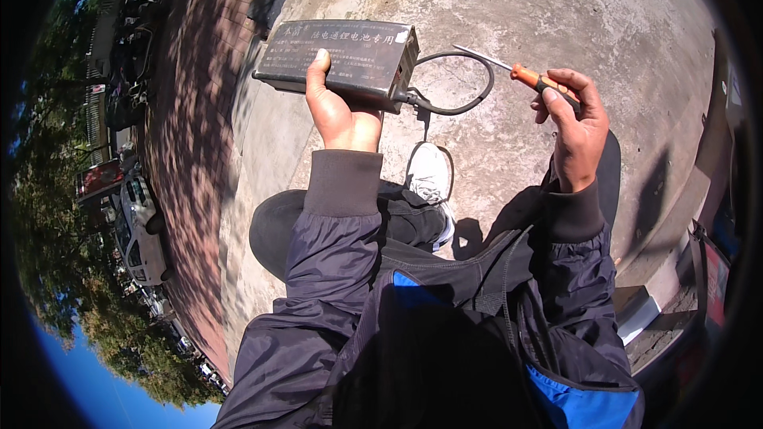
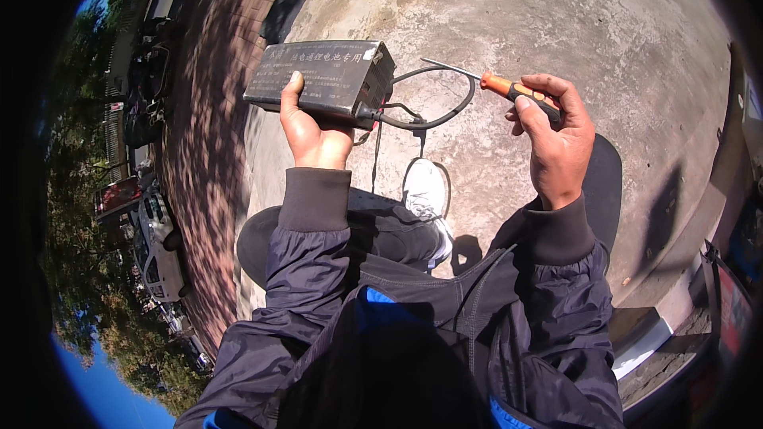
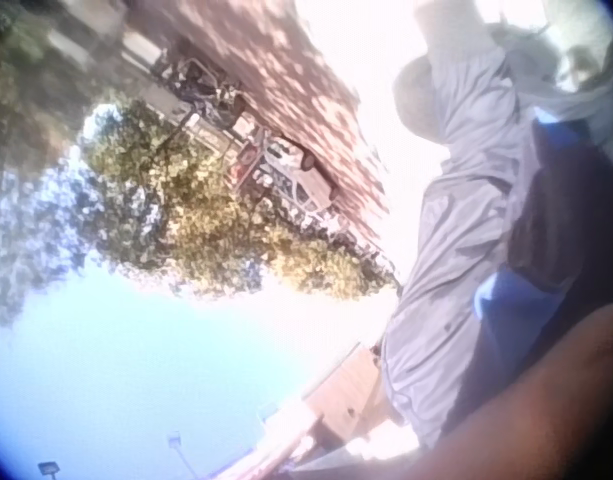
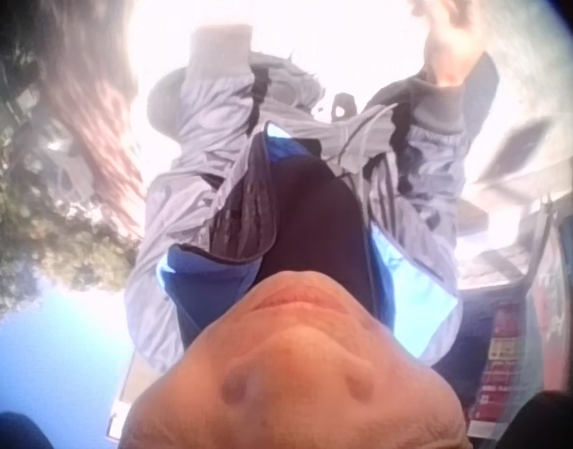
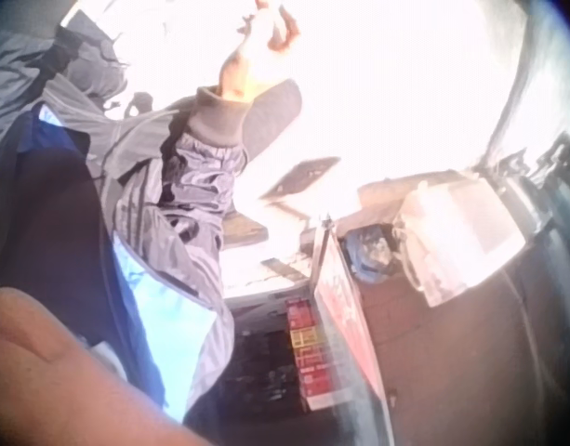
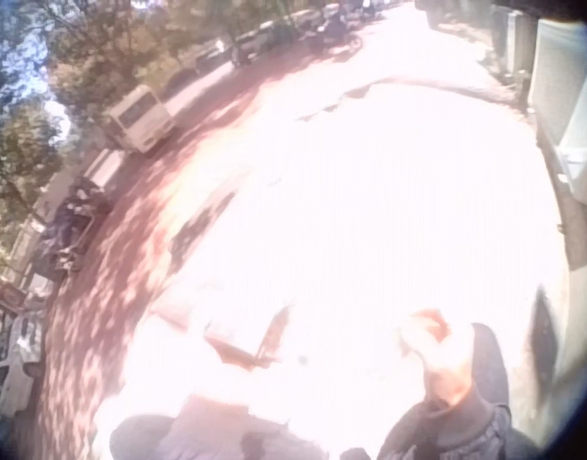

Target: The person holds a black power supply unit, rotates it to view multiple sides, and walks from an outdoor area into a cluttered workshop. Inside, they pick up a screwdriver and continue to handle the unit, showing the fan and connector ends.

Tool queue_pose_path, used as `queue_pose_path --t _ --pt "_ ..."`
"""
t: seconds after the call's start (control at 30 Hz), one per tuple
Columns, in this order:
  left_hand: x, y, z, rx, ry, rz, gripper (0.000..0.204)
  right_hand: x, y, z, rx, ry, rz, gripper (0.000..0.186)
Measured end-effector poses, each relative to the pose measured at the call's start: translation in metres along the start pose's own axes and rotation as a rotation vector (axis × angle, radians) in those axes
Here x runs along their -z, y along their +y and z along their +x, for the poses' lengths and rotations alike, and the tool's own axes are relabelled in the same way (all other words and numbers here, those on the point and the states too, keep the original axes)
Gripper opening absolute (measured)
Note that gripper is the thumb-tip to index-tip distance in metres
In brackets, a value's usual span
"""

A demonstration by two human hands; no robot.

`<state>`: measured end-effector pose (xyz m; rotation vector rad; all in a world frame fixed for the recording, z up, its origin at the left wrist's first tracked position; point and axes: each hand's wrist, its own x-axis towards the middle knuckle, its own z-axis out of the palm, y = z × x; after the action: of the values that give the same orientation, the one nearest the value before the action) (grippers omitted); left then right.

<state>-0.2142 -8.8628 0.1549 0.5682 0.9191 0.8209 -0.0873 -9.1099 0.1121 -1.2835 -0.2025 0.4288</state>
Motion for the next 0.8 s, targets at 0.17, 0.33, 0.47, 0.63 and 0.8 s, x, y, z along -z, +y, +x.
queue_pose_path --t 0.17,0.33,0.47,0.63,0.8 --pt "0.004 0.001 -0.002 0.051 0.006 0.024 0.049 0.001 0.002 0.003 -0.051 -0.005 0.066 0.024" --pt "0.007 -0.001 -0.002 0.142 -0.018 0.005 0.047 -0.013 0.002 -0.003 -0.071 -0.033 0.109 0.025" --pt "0.006 -0.005 -0.005 0.138 -0.060 0.052 0.045 -0.016 0.001 -0.003 -0.039 -0.010 0.159 0.025" --pt "0.002 -0.006 -0.008 0.137 -0.077 0.052 0.046 -0.014 0.000 -0.002 -0.046 -0.020 0.143 0.025" --pt "0.003 -0.006 -0.009 0.131 -0.075 0.047 0.045 -0.015 0.000 -0.003 -0.045 -0.019 0.153 0.026"
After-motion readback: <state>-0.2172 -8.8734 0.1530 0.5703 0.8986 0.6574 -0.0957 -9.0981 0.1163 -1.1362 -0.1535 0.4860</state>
